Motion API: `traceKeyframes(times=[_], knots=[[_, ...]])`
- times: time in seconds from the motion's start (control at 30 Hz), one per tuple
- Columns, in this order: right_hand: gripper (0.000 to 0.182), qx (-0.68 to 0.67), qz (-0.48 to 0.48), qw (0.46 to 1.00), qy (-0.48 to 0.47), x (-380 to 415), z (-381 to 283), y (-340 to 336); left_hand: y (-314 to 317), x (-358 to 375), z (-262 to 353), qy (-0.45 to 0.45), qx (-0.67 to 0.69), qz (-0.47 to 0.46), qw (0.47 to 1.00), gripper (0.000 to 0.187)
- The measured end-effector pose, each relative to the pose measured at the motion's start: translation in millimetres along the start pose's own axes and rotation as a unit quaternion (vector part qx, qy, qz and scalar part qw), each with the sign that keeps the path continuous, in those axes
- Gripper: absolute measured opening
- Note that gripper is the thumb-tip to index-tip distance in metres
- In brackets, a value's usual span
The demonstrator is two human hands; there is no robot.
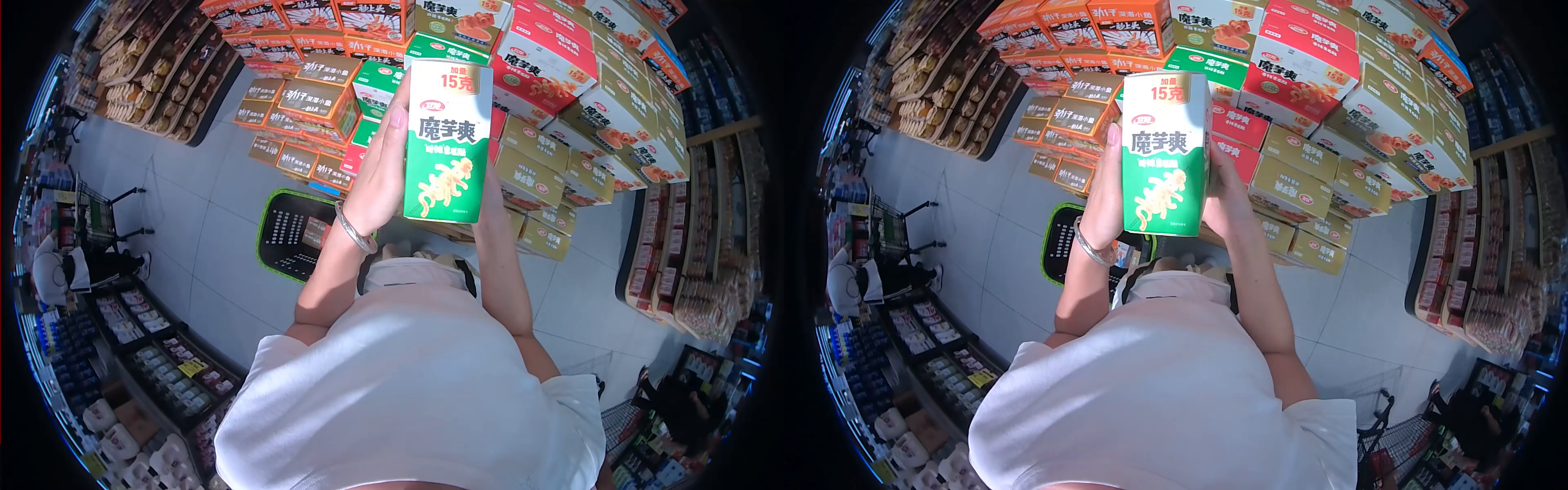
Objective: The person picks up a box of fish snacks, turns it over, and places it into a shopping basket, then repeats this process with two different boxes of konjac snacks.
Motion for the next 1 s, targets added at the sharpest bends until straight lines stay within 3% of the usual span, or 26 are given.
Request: traceKeyframes(times=[0.23, 0.43, 0.7, 1.0], knots=[[0.054, 0.007, 0.058, 0.998, 0.003, 1.0, -3.7, 13.8, 0.3, -6.5, 0.6, 0.063, -0.058, -0.010, 0.996, 0.061], [0.054, 0.022, 0.055, 0.998, 0.013, -5.1, -3.8, 10.1, -0.8, -9.9, -0.6, 0.057, -0.033, -0.009, 0.998, 0.060], [0.052, -0.059, -0.058, 0.997, 0.006, -15.6, 3.5, 4.5, -13.0, -7.1, -4.6, 0.023, -0.042, 0.008, 0.999, 0.060], [0.049, -0.089, -0.105, 0.990, 0.014, -15.9, 9.7, 6.7, -20.5, 5.1, -5.4, -0.003, -0.050, 0.030, 0.998, 0.061]])
Point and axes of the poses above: each hand's wrist, its own x-axis away from the middle knuckle, its own y-axis out of the palm, z = x × y, the point moved 1 cm from there along -x, towards the middle knuckle, and after that the axes turned 3 degrees about x, right-handed, at the moved point
